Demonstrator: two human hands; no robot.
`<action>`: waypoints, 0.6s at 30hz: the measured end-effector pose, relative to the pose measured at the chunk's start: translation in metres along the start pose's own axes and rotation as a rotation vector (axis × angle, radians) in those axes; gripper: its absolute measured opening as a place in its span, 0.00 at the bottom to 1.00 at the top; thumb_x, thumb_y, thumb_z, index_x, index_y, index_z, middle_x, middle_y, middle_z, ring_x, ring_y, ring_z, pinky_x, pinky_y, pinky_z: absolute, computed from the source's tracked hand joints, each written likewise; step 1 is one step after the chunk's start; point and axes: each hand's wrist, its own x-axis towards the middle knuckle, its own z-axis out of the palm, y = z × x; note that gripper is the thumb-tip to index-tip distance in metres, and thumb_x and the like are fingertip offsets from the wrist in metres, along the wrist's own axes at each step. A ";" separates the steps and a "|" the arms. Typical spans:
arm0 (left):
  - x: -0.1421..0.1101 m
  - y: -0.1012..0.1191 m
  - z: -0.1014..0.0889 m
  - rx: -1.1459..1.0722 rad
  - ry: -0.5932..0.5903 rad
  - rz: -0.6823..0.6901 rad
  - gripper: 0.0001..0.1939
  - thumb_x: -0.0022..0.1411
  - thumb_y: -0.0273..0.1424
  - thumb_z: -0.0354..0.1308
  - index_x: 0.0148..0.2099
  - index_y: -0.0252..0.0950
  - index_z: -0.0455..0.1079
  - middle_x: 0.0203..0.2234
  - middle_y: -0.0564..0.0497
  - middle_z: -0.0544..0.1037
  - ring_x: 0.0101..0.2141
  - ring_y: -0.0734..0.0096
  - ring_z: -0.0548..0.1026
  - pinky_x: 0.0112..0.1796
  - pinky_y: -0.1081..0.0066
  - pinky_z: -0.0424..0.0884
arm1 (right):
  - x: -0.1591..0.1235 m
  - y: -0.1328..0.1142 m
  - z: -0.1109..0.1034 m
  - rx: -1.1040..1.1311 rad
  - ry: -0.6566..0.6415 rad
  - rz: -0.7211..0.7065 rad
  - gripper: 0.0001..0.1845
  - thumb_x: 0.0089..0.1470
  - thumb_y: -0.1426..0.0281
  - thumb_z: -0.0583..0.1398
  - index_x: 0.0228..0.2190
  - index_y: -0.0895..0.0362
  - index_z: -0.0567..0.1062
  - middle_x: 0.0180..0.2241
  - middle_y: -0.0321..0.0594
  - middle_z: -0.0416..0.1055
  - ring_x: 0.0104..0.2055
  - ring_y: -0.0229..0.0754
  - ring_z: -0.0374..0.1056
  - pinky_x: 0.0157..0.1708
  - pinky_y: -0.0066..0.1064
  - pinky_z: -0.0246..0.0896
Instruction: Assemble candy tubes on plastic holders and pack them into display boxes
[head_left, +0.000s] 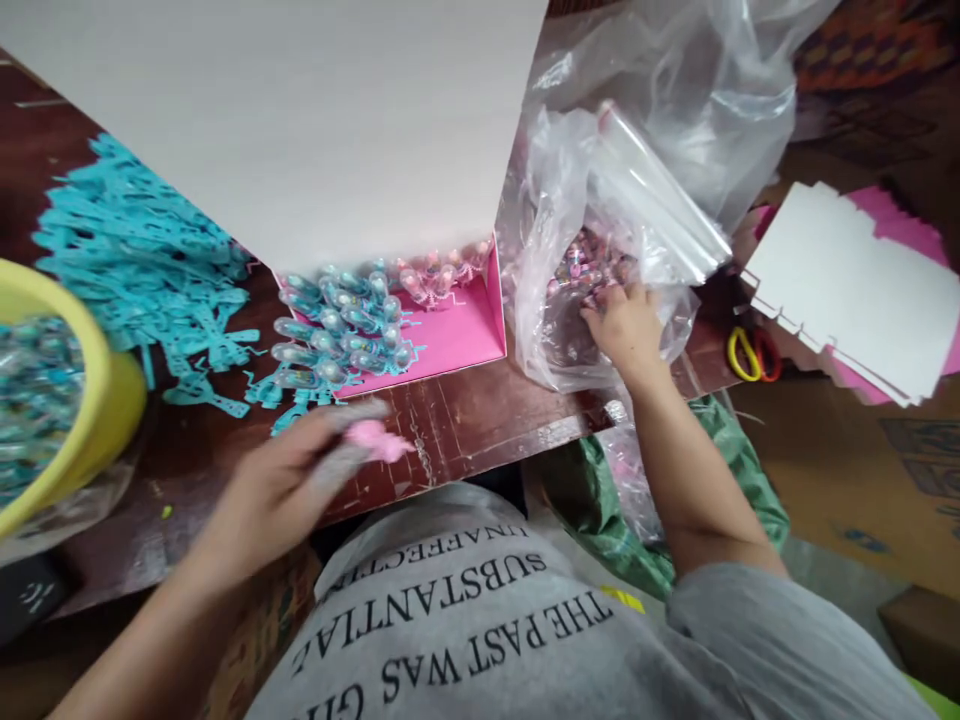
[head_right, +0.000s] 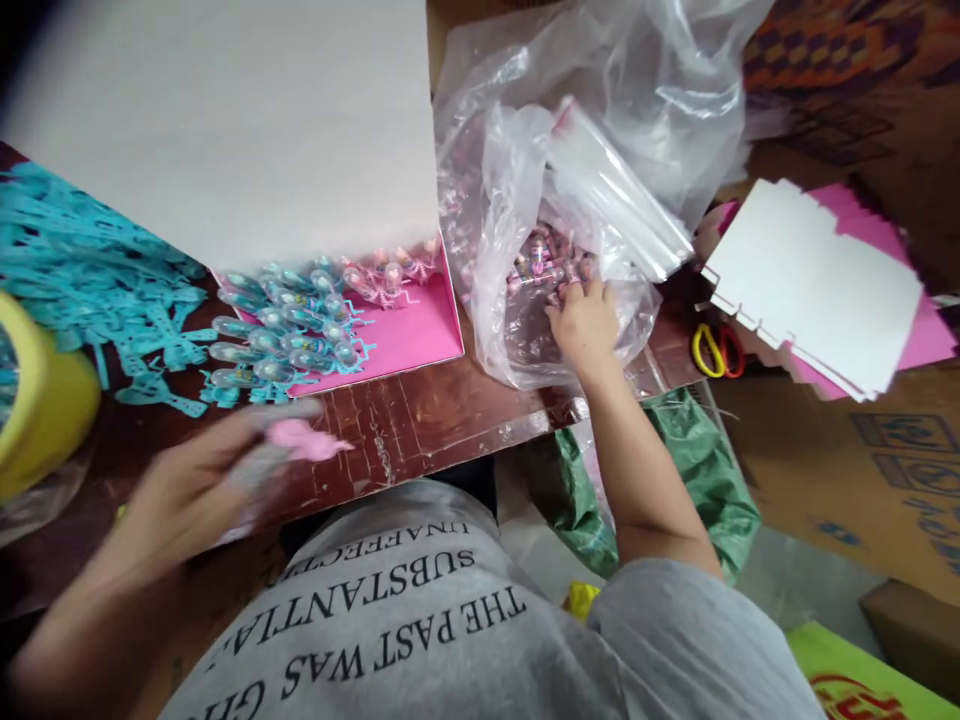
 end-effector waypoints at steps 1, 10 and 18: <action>0.010 0.003 0.019 -0.070 -0.119 0.040 0.12 0.76 0.37 0.59 0.54 0.48 0.83 0.46 0.51 0.85 0.45 0.66 0.82 0.48 0.67 0.79 | -0.006 -0.002 0.002 0.040 0.021 -0.014 0.18 0.66 0.58 0.60 0.46 0.60 0.78 0.54 0.65 0.74 0.60 0.71 0.68 0.58 0.67 0.64; 0.071 0.007 0.095 -0.388 -0.221 0.108 0.09 0.73 0.33 0.64 0.49 0.41 0.85 0.44 0.48 0.87 0.45 0.68 0.84 0.50 0.70 0.79 | -0.091 -0.091 -0.065 0.703 -0.206 -0.826 0.12 0.72 0.65 0.60 0.54 0.52 0.74 0.47 0.44 0.79 0.46 0.43 0.77 0.45 0.36 0.77; 0.071 0.016 0.103 -0.279 -0.148 0.248 0.09 0.73 0.27 0.61 0.47 0.40 0.84 0.40 0.51 0.86 0.41 0.72 0.83 0.44 0.73 0.77 | -0.095 -0.101 -0.067 0.557 -0.143 -0.971 0.13 0.74 0.66 0.57 0.54 0.57 0.76 0.48 0.47 0.80 0.47 0.45 0.78 0.45 0.38 0.79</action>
